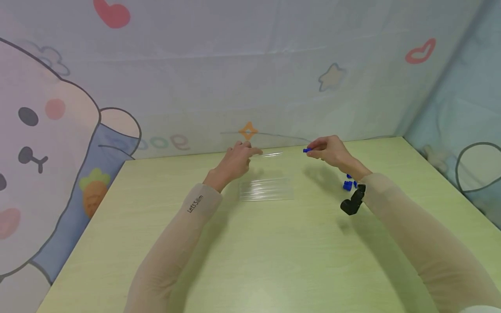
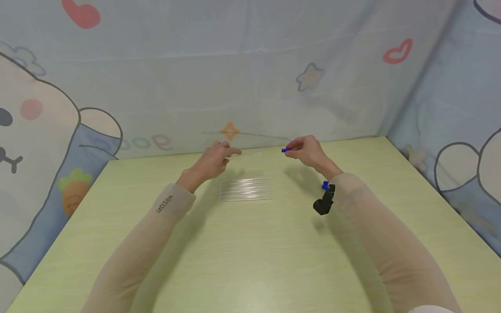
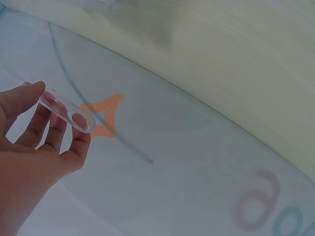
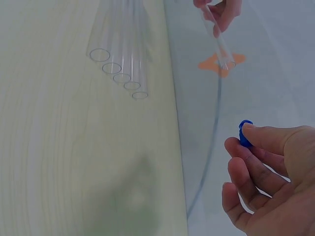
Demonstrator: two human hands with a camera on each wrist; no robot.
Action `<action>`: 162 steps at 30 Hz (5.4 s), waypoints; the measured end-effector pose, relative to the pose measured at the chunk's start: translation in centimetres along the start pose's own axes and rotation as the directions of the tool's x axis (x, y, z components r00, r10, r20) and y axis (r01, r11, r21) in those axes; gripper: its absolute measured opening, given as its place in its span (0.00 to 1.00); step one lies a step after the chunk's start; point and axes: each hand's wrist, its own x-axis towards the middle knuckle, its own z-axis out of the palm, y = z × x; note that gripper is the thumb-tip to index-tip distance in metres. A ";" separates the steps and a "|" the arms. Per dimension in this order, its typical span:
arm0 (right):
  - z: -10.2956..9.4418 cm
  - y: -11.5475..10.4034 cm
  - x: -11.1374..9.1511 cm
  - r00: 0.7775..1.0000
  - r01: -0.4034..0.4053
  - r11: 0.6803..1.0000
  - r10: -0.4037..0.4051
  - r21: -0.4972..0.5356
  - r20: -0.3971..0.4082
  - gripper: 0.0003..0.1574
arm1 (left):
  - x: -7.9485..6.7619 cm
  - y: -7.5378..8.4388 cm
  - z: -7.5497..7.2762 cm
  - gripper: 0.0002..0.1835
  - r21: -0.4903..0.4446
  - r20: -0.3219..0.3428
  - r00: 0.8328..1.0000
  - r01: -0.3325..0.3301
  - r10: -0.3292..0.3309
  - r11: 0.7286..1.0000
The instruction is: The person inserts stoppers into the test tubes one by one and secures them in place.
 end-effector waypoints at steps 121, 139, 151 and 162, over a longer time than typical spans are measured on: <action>2.5 -2.3 0.9 0.989 0.119 0.989 -0.126 0.091 0.076 0.17 | 1.0 1.2 0.2 0.27 -0.015 0.028 0.999 -0.033 0.033 0.999; 2.7 -1.7 1.1 0.986 0.143 0.986 -0.150 0.090 0.073 0.20 | 1.4 1.1 0.7 0.16 -0.108 -0.019 0.995 -0.103 0.102 0.989; 4.0 -1.8 1.1 0.976 0.215 0.976 -0.214 -0.041 0.035 0.29 | 1.7 1.2 1.0 0.17 -0.129 -0.006 0.996 -0.091 0.091 0.987; 4.7 -1.8 1.0 0.990 0.126 0.992 -0.127 0.030 0.054 0.27 | 2.0 1.8 0.9 0.18 -0.130 -0.008 0.996 -0.090 0.090 0.987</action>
